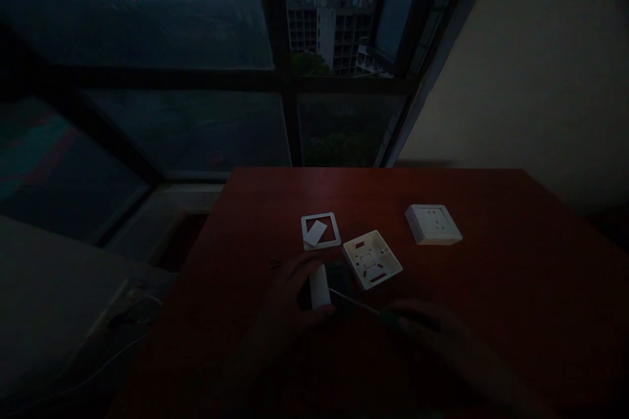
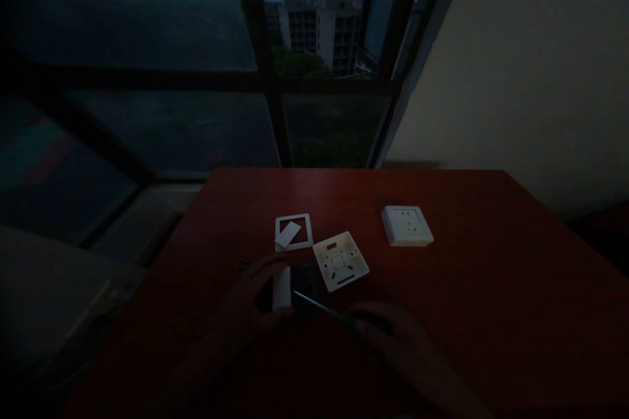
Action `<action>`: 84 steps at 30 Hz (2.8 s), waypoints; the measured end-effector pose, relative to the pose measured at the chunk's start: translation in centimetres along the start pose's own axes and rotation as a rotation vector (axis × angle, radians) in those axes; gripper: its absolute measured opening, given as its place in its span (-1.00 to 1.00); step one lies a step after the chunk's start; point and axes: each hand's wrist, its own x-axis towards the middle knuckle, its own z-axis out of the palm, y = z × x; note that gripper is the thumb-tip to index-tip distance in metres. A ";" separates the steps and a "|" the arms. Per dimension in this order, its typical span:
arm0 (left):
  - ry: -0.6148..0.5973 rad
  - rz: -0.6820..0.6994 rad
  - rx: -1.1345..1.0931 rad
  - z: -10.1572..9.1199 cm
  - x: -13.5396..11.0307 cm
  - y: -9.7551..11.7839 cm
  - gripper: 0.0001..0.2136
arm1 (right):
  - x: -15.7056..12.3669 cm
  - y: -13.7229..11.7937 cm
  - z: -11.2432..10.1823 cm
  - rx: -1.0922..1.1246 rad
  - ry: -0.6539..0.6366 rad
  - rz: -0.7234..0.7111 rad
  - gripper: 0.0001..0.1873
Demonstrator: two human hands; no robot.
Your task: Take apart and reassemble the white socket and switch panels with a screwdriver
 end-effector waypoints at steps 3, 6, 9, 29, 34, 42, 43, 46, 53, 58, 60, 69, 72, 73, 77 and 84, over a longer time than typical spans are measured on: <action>0.054 -0.061 0.061 -0.9 1.0 0.4 -0.47 | -0.5 0.8 0.8 0.065 0.033 0.020 -0.59; 0.086 -0.106 0.215 -1.8 3.1 0.8 -0.52 | -0.7 1.2 1.0 0.124 0.061 0.042 -0.58; 0.054 -0.114 0.396 -2.3 5.8 1.3 -0.53 | -0.7 1.3 1.1 0.158 0.062 0.061 -0.55; -0.118 -0.032 0.273 -1.4 2.7 0.8 -0.36 | -0.3 2.5 -0.7 0.273 0.305 0.110 -0.38; -0.164 -0.009 0.222 -0.9 0.2 1.2 -0.14 | 2.4 1.3 -1.6 0.006 0.481 -0.042 -0.51; -0.169 -0.018 0.182 -0.2 -0.8 0.8 -0.22 | 7.1 0.9 -1.4 -0.039 0.556 -0.129 -0.55; -0.159 -0.026 0.173 -0.2 -0.8 0.8 -0.22 | 7.4 0.8 -1.2 -0.019 0.552 -0.137 -0.56; -0.137 -0.058 0.144 -0.3 -0.8 0.8 -0.25 | 7.7 0.6 -0.6 0.001 0.548 -0.190 -0.59; 0.092 -0.121 0.090 -0.4 -0.4 1.1 -0.37 | 7.0 0.8 -0.1 0.006 0.530 -0.197 -0.61; 0.094 -0.087 0.061 -0.3 0.9 2.1 -0.36 | 6.5 0.7 0.9 -0.004 0.554 -0.200 -0.61; 0.046 -0.055 0.049 -0.1 1.7 2.7 -0.34 | 6.3 0.6 1.5 -0.021 0.550 -0.197 -0.60; -0.037 0.008 -0.043 2.1 4.6 4.3 -0.34 | 5.3 0.8 3.4 0.012 0.552 -0.223 -0.64; -0.058 0.007 -0.061 2.5 5.0 4.3 -0.33 | 5.3 0.8 3.4 0.022 0.547 -0.235 -0.68; -0.067 0.014 -0.065 2.6 5.0 4.2 -0.32 | 5.3 0.8 3.3 0.029 0.539 -0.238 -0.69; -0.079 0.018 -0.075 3.0 5.3 4.0 -0.30 | 5.3 0.7 3.3 0.054 0.526 -0.257 -0.68; -0.131 0.011 -0.108 2.9 4.9 3.5 -0.26 | 5.1 0.6 3.3 0.044 0.530 -0.247 -0.68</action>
